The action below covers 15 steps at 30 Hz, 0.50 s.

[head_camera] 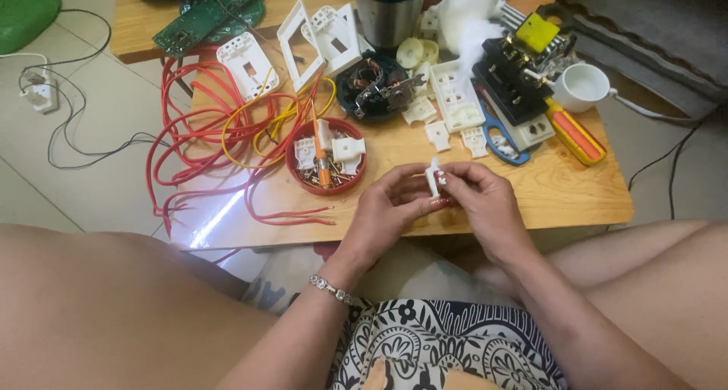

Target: A person is sitting on the floor attempting to assemble small internal components of an electrical switch, specifically trying to fit a metal contact into a plastic housing.

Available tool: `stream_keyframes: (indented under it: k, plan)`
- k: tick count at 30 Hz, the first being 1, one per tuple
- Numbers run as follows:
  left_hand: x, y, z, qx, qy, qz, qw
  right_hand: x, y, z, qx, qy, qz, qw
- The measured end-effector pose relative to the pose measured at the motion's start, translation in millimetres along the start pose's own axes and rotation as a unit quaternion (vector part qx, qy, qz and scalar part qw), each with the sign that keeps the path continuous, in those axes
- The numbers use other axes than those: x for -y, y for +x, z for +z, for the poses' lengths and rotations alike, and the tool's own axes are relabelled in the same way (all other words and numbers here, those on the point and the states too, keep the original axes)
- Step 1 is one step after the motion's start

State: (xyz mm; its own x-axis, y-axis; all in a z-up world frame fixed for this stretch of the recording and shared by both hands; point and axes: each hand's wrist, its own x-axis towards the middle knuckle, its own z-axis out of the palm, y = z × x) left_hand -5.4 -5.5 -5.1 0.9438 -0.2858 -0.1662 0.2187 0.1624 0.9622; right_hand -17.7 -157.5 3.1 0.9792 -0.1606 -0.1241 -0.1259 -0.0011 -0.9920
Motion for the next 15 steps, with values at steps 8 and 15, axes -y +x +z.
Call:
stream_keyframes:
  k: [8,15]
  plan:
    - [6,1,0,-0.010,0.003,0.026,1.000,4,-1,5,-0.017,0.006,-0.014,1.000]
    - [6,2,0,-0.027,0.022,0.043,0.998,-14,9,-1,-0.015,-0.003,0.000,1.000]
